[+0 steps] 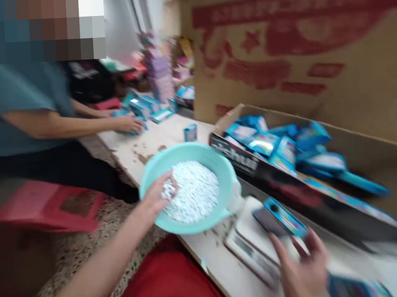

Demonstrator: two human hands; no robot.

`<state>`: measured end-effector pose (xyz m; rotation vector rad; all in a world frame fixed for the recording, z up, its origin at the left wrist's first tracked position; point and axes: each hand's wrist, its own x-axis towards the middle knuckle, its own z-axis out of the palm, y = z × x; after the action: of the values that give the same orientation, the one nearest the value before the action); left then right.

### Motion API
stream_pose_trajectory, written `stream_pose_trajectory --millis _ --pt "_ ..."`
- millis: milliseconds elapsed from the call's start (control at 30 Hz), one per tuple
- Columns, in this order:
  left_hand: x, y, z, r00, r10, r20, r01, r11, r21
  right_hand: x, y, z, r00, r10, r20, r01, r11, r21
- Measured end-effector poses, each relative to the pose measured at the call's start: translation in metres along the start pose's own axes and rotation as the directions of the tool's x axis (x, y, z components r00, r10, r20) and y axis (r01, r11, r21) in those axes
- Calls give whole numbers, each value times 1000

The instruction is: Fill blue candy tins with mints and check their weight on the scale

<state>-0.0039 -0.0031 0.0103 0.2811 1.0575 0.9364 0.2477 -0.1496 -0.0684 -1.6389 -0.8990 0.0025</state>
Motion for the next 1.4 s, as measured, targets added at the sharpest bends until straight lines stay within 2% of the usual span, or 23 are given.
stream_pose_trajectory --millis 67,100,133,267,400,500,567,600,633,700,767,867,967,1067,1133,1233,1400 --pt "2 1 3 998 56 18 -57 998 10 -3 12 -22 996 77 -54 -82 993 -86" --pt "3 1 5 998 55 37 -56 998 33 -2 17 -28 992 109 -66 -115 989 -90" --pt "3 0 7 997 62 40 -65 996 59 0 21 -31 985 166 -45 -168 986 -21" --pt "1 -1 13 993 119 -25 -113 980 162 15 23 -22 962 274 -10 -271 956 108" --pt "5 -1 14 995 94 -27 -92 993 79 22 14 -15 943 333 -15 -329 937 119" --pt "11 -2 11 998 67 8 -67 998 3 22 -3 -17 949 286 -130 -266 952 154" --pt "13 -2 9 997 82 13 -81 996 -47 21 -25 -15 958 196 -211 -147 962 229" --pt "13 -1 8 996 88 9 -87 993 -75 21 -39 -11 969 142 -204 -85 960 266" --pt "11 2 8 996 86 5 -85 992 -98 19 -55 -6 985 85 -151 -37 954 297" --pt "5 9 13 996 84 11 -82 987 -140 14 -84 9 999 -21 49 3 941 338" --pt "-5 18 22 990 123 71 -109 978 -177 8 -105 30 962 -98 255 9 945 327" --pt "-21 28 39 944 250 214 -211 959 -192 0 -116 61 897 -137 421 32 969 247" --pt "-25 23 52 881 370 296 -345 929 -134 -6 -114 81 864 -148 481 58 979 197" --pt "-19 10 56 827 495 266 -495 866 -72 -12 -114 87 834 -181 521 105 980 172" --pt "-14 3 55 808 546 222 -552 833 -42 -14 -115 89 825 -194 531 135 980 149" --pt "-12 3 54 819 537 201 -545 838 -16 -14 -116 91 822 -195 535 151 981 125" --pt "-15 9 55 840 482 248 -498 867 1 -9 -117 93 809 -194 554 155 981 117"
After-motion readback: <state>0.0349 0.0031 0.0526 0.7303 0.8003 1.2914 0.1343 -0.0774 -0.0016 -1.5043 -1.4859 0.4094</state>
